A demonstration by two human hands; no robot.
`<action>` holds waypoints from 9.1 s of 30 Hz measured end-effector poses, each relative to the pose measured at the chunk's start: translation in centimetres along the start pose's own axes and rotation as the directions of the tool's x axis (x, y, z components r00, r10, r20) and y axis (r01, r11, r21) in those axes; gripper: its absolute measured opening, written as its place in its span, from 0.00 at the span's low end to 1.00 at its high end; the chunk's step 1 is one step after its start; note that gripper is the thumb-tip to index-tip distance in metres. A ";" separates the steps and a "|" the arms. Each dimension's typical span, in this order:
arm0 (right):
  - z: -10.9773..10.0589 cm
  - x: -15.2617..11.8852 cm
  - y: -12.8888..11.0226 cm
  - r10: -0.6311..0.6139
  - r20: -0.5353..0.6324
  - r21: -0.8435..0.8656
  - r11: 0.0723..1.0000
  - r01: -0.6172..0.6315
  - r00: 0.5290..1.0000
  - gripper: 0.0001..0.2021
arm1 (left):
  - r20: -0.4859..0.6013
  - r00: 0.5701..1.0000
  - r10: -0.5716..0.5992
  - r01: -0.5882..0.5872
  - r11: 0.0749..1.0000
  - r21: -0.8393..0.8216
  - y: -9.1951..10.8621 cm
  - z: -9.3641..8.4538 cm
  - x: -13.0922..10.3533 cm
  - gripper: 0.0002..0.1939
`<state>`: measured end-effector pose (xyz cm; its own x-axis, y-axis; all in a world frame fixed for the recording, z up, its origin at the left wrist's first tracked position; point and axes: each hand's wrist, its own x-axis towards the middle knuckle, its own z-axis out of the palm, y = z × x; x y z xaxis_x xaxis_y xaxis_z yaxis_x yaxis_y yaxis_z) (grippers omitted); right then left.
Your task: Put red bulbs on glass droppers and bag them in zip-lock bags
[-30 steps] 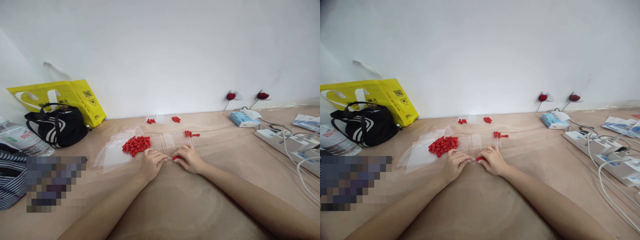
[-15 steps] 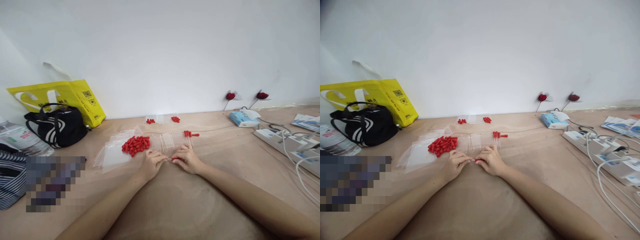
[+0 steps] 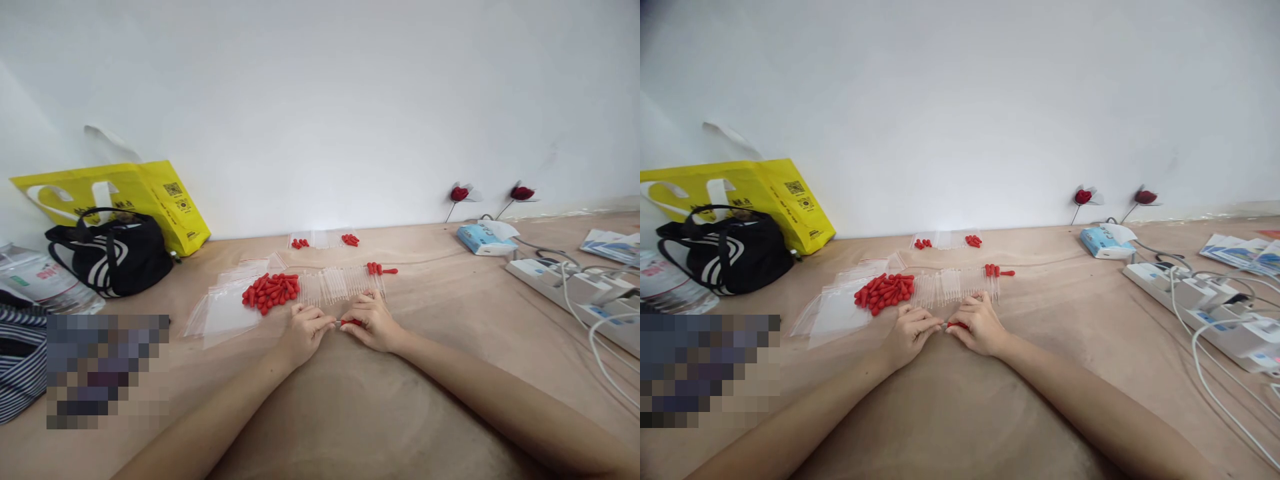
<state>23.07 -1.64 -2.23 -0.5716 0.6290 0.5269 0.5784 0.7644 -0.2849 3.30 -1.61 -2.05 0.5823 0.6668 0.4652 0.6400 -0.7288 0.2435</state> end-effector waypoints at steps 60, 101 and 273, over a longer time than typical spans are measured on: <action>-0.7 2.8 2.7 0.661 -0.086 0.790 0.501 -0.353 0.745 0.18 | -0.090 0.977 -0.192 0.184 0.979 -0.086 1.1 -1.0 0.2 0.13; -5.7 0.7 12.4 0.791 0.016 -0.355 0.577 -0.736 0.612 0.07 | -0.070 0.822 -0.566 0.525 0.704 0.477 -1.7 -0.1 7.1 0.12; 0.0 -0.2 -0.1 0.175 -0.094 0.053 0.984 -0.171 0.980 0.10 | -0.156 0.987 0.043 -0.041 0.999 0.017 1.0 -0.6 -0.2 0.10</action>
<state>23.14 -1.88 -2.27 -0.4041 0.7370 0.5418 0.6359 0.6521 -0.4128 3.51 -2.56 -1.42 0.5241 0.6021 0.6024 0.6240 -0.7528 0.2095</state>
